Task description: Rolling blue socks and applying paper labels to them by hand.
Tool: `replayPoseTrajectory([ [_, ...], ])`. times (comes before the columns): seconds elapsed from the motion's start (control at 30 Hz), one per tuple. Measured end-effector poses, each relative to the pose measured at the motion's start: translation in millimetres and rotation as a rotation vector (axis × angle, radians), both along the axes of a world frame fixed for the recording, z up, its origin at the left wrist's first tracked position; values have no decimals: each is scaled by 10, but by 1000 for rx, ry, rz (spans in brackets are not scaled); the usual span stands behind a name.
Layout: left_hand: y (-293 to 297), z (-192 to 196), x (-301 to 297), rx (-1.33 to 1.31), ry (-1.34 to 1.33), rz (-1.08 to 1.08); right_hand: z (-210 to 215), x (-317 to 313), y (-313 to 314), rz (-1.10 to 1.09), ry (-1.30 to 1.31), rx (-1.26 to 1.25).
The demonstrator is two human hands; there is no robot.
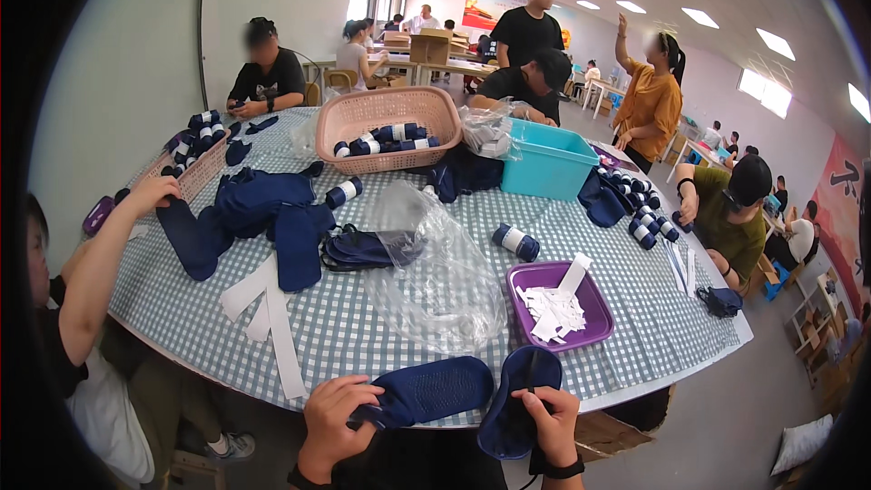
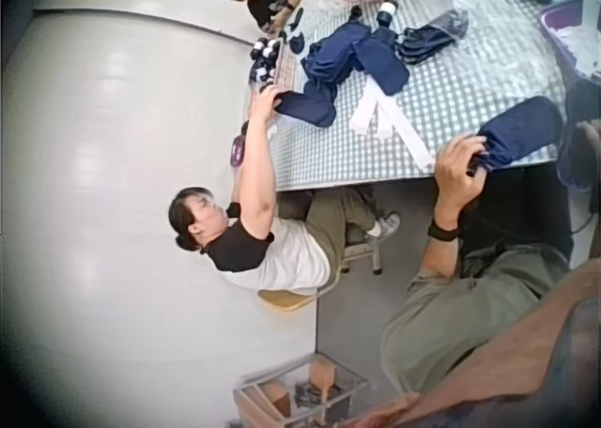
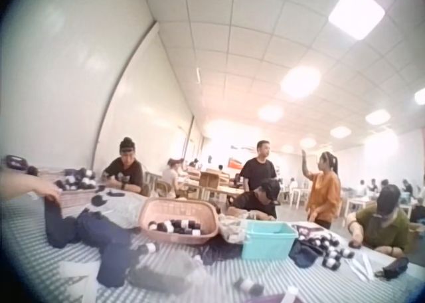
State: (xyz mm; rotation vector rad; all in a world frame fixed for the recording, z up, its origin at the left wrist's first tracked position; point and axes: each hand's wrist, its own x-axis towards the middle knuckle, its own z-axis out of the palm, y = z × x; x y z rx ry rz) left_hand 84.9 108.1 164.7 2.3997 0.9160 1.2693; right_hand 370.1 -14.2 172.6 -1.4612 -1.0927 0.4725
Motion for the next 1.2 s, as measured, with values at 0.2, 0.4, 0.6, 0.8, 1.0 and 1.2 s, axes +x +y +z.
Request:
replayPoseTrajectory([
  [0.2, -24, 30, -3, 8, -12, 3, -35, -11, 4, -10, -17, 57],
  [0.4, -3, -1, -19, 16, 14, 8, -36, -17, 13, -5, 11, 47],
  [0.6, -14, 5, -20, 18, 3, 5, -74, 12, -1, -19, -44, 17],
  [0.8, -17, 23, -16, 27, 11, 7, -24, -47, 21, -35, -27, 60],
  [1.0, -19, 14, -34, 32, 10, 6, 14, -57, -25, -39, -47, -14],
  [1.2, -24, 17, -6, 32, 13, 2, 2, -57, -25, -55, -32, 23],
])
